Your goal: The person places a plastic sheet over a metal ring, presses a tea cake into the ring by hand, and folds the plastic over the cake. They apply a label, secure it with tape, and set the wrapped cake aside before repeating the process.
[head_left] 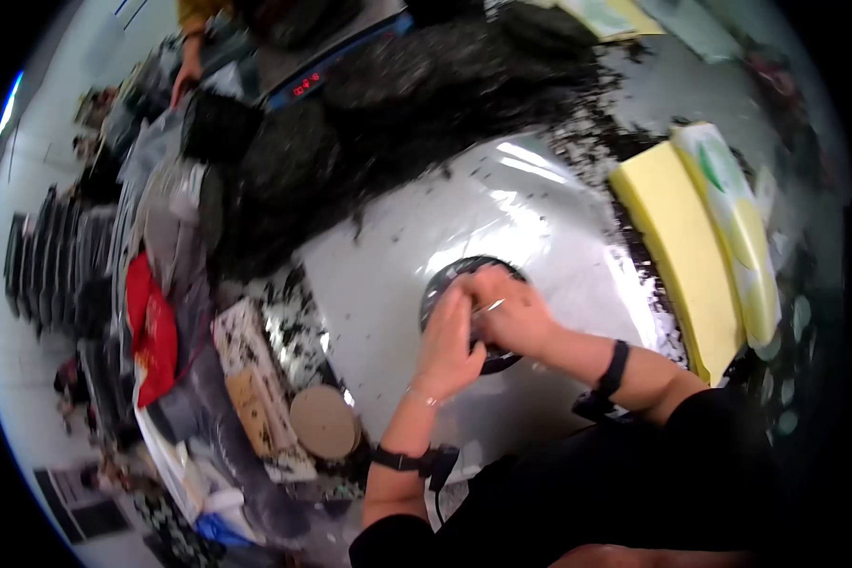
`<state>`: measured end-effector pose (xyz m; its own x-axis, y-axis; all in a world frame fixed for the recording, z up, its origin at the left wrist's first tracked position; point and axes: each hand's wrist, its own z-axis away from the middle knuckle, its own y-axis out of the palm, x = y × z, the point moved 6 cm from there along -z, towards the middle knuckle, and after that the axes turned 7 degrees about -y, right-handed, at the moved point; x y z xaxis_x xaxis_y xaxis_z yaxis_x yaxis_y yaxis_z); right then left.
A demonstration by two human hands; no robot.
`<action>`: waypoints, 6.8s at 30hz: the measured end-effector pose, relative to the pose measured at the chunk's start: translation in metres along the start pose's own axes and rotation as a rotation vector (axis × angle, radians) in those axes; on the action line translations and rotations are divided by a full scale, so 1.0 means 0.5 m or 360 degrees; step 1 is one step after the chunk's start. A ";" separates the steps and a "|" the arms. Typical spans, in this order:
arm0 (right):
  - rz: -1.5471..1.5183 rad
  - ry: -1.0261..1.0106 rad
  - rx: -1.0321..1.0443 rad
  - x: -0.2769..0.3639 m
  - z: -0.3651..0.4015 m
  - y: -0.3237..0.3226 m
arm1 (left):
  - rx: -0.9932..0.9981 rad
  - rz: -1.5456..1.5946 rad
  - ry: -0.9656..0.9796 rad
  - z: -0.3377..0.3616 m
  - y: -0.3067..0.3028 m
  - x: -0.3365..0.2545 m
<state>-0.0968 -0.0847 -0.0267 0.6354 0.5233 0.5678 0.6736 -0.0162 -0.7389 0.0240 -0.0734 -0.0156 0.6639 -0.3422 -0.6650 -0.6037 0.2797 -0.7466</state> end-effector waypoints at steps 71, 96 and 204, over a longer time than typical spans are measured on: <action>0.0075 -0.0458 0.0480 0.049 0.271 -0.023 | 0.0219 0.0839 0.0537 0.100 0.142 -0.306; -0.1490 0.1397 -0.0780 0.084 0.835 -0.384 | -0.0134 -0.0173 0.0096 0.112 0.534 -0.328; 0.0834 -0.0960 -0.0346 -0.056 -0.603 -0.037 | -0.0232 -0.0033 0.0027 -0.122 -0.006 0.070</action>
<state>-0.0134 -0.3558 0.0803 0.6175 0.7684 -0.1682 0.4440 -0.5170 -0.7318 0.0222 -0.1408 -0.0357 0.6700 -0.3618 -0.6482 -0.6485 0.1398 -0.7483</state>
